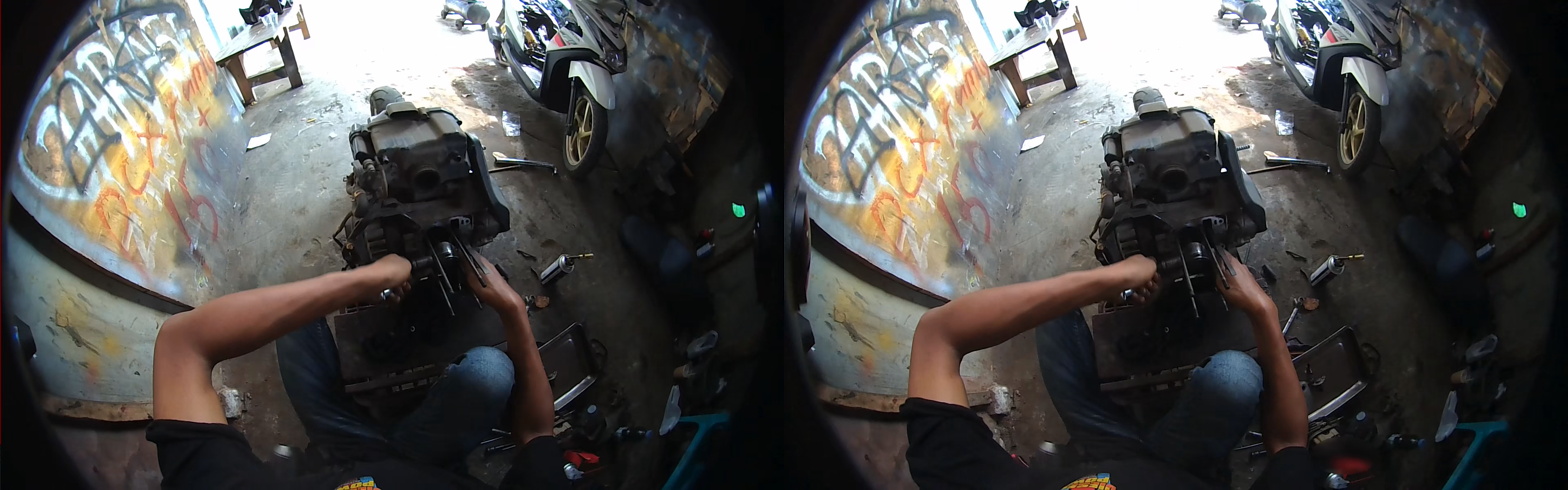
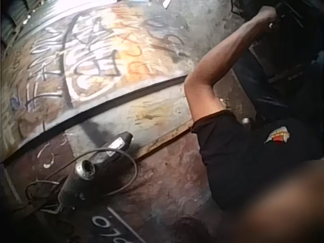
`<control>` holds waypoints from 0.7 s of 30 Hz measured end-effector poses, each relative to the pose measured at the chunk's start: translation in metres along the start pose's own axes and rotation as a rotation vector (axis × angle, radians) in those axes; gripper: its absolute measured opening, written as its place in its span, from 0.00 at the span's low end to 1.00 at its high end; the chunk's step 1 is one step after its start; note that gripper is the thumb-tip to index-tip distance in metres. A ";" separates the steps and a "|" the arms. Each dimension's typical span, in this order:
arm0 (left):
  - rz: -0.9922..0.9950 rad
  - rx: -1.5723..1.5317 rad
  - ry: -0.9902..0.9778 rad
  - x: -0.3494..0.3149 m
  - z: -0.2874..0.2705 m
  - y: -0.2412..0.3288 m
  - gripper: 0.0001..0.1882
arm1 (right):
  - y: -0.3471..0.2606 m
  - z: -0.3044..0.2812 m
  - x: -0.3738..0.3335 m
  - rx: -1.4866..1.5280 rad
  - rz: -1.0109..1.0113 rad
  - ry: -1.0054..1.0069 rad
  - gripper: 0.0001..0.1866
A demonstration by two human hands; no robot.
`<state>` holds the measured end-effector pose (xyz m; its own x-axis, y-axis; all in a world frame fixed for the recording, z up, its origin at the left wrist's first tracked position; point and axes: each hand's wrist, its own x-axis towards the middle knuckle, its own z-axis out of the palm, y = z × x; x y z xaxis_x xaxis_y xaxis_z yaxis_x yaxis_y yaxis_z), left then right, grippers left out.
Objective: Disassembling engine cylinder blocks and cleaning the mechanical hardware component using a spray cleaner.
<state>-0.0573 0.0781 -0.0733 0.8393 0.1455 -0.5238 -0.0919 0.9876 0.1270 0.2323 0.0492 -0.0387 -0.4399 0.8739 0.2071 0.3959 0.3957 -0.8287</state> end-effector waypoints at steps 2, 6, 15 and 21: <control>0.269 0.459 0.446 0.004 0.025 -0.005 0.13 | 0.008 -0.001 -0.002 -0.008 -0.038 0.007 0.18; 0.288 0.427 0.831 0.007 0.073 -0.020 0.19 | 0.018 0.001 -0.005 -0.090 -0.003 -0.003 0.18; 1.110 1.034 1.325 0.043 0.078 -0.076 0.30 | 0.010 -0.005 -0.001 -0.092 -0.007 -0.025 0.21; 1.537 1.091 1.272 0.064 0.048 -0.078 0.21 | 0.019 -0.003 -0.004 -0.069 0.091 -0.022 0.19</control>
<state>0.0291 0.0073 -0.0767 -0.2550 0.9006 0.3519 0.4795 -0.1982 0.8548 0.2441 0.0540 -0.0541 -0.4167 0.9010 0.1210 0.4894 0.3345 -0.8053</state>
